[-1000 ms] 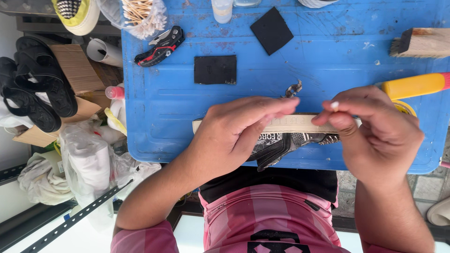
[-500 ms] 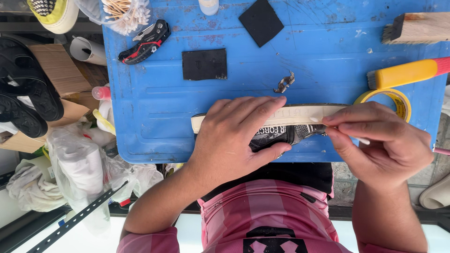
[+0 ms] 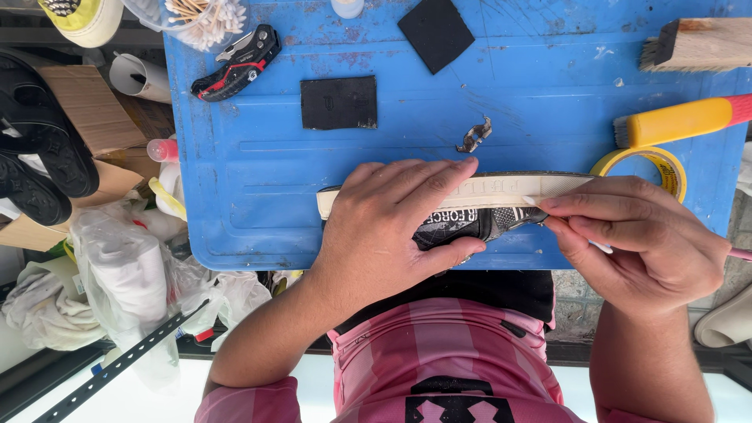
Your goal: The person cleans a studded sneaker with a brush, then uses a cotton swab to wipe the sole. They apply yellow masking tape along the edge of the sole, pressing it down and trimming excess with a utility knife.
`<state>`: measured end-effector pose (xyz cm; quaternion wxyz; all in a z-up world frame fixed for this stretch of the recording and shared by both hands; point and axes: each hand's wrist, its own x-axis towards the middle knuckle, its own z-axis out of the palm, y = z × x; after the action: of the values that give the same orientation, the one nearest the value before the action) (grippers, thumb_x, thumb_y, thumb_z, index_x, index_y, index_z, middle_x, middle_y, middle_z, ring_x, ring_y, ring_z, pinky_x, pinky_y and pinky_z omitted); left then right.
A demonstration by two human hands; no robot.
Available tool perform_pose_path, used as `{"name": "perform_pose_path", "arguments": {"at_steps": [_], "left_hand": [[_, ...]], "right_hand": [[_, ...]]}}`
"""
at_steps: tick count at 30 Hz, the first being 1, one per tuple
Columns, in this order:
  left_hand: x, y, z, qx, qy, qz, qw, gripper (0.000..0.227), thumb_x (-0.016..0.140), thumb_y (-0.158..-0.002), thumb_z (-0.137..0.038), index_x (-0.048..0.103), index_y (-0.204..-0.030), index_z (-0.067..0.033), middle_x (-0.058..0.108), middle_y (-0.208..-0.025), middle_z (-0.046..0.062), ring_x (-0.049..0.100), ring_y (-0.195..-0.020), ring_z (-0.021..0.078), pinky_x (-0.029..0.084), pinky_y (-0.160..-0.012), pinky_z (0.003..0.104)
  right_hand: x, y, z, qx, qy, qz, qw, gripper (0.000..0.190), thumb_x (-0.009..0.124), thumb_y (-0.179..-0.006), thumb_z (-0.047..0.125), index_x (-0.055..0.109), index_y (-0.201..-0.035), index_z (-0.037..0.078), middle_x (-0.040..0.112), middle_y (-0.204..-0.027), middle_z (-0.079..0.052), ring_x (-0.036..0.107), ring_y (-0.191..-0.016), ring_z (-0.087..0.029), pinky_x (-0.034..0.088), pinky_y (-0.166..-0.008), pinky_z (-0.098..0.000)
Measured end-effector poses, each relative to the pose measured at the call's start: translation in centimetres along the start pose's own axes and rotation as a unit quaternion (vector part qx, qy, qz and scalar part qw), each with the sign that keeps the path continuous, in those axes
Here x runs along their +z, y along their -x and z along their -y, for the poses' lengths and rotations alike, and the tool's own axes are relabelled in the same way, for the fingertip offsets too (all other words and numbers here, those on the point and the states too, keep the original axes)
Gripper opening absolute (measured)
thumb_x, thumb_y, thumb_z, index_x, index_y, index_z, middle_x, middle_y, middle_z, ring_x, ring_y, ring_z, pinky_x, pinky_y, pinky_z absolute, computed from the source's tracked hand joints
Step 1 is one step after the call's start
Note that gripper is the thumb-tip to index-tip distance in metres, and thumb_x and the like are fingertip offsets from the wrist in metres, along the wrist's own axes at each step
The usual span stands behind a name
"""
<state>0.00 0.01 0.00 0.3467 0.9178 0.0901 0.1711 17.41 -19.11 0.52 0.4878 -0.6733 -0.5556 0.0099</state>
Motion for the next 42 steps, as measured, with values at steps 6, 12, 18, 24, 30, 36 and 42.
{"name": "perform_pose_path", "arguments": {"at_steps": [6,12,18,24,30,36,42], "left_hand": [[0.0,0.1,0.0,0.003,0.017,-0.005,1.0,0.073,0.083,-0.085,-0.049,0.06,-0.141,-0.0083,0.072,-0.132,0.005,0.069,-0.119,0.022,0.049,-0.097,0.04],[0.2,0.2,0.2,0.004,0.024,-0.01,1.0,0.074,0.083,-0.084,-0.05,0.06,-0.141,-0.0076,0.072,-0.13,0.005,0.069,-0.117,0.0219,0.049,-0.095,0.04],[0.3,0.3,0.3,0.004,0.022,-0.008,1.0,0.076,0.083,-0.084,-0.052,0.06,-0.142,-0.008,0.071,-0.129,0.006,0.069,-0.116,0.0223,0.049,-0.095,0.04],[0.5,0.6,0.5,0.004,0.023,-0.011,1.0,0.077,0.083,-0.084,-0.052,0.058,-0.143,-0.009,0.071,-0.13,0.005,0.069,-0.118,0.0209,0.049,-0.097,0.039],[0.8,0.6,0.6,-0.023,0.039,-0.001,0.999,0.102,0.087,-0.08,-0.052,0.037,-0.158,-0.01,0.073,-0.126,0.001,0.072,-0.11,0.018,0.049,-0.091,0.036],[1.1,0.7,0.8,-0.007,0.061,-0.031,0.998,0.114,0.09,-0.078,-0.049,0.023,-0.162,-0.0122,0.073,-0.13,0.001,0.073,-0.113,0.0171,0.051,-0.092,0.035],[1.1,0.7,0.7,-0.008,0.067,-0.042,0.997,0.112,0.089,-0.081,-0.047,0.022,-0.163,-0.012,0.073,-0.13,0.003,0.073,-0.117,0.0178,0.051,-0.093,0.035]], "right_hand": [[0.4,-1.2,1.0,-0.024,0.036,0.028,0.999,0.029,0.083,-0.082,-0.013,0.056,-0.083,-0.005,0.071,-0.091,-0.026,0.075,-0.09,-0.033,0.061,-0.077,-0.0373],[1.3,-2.4,1.8,-0.036,0.037,0.05,0.997,0.03,0.083,-0.08,-0.013,0.055,-0.081,-0.004,0.071,-0.09,-0.025,0.074,-0.086,-0.032,0.06,-0.073,-0.0366],[2.3,-3.6,2.3,-0.063,0.031,0.069,0.995,0.029,0.082,-0.08,-0.013,0.055,-0.082,-0.005,0.071,-0.089,-0.025,0.074,-0.084,-0.033,0.059,-0.07,-0.0367],[2.9,-4.5,2.8,-0.07,0.022,0.106,0.992,0.03,0.083,-0.079,-0.011,0.055,-0.084,-0.004,0.071,-0.09,-0.023,0.073,-0.084,-0.032,0.058,-0.068,-0.0359],[3.3,-4.9,2.9,-0.061,0.005,0.122,0.991,0.029,0.083,-0.078,-0.009,0.056,-0.085,-0.003,0.072,-0.091,-0.021,0.073,-0.085,-0.032,0.059,-0.071,-0.0374],[3.9,-5.0,3.0,-0.058,-0.003,0.127,0.99,0.027,0.083,-0.078,-0.007,0.057,-0.082,-0.003,0.072,-0.092,-0.02,0.073,-0.085,-0.03,0.059,-0.071,-0.0366],[4.3,-5.1,3.1,-0.047,-0.002,0.139,0.989,0.023,0.083,-0.078,-0.005,0.06,-0.081,-0.003,0.073,-0.093,-0.018,0.073,-0.086,-0.03,0.059,-0.072,-0.0362]]}}
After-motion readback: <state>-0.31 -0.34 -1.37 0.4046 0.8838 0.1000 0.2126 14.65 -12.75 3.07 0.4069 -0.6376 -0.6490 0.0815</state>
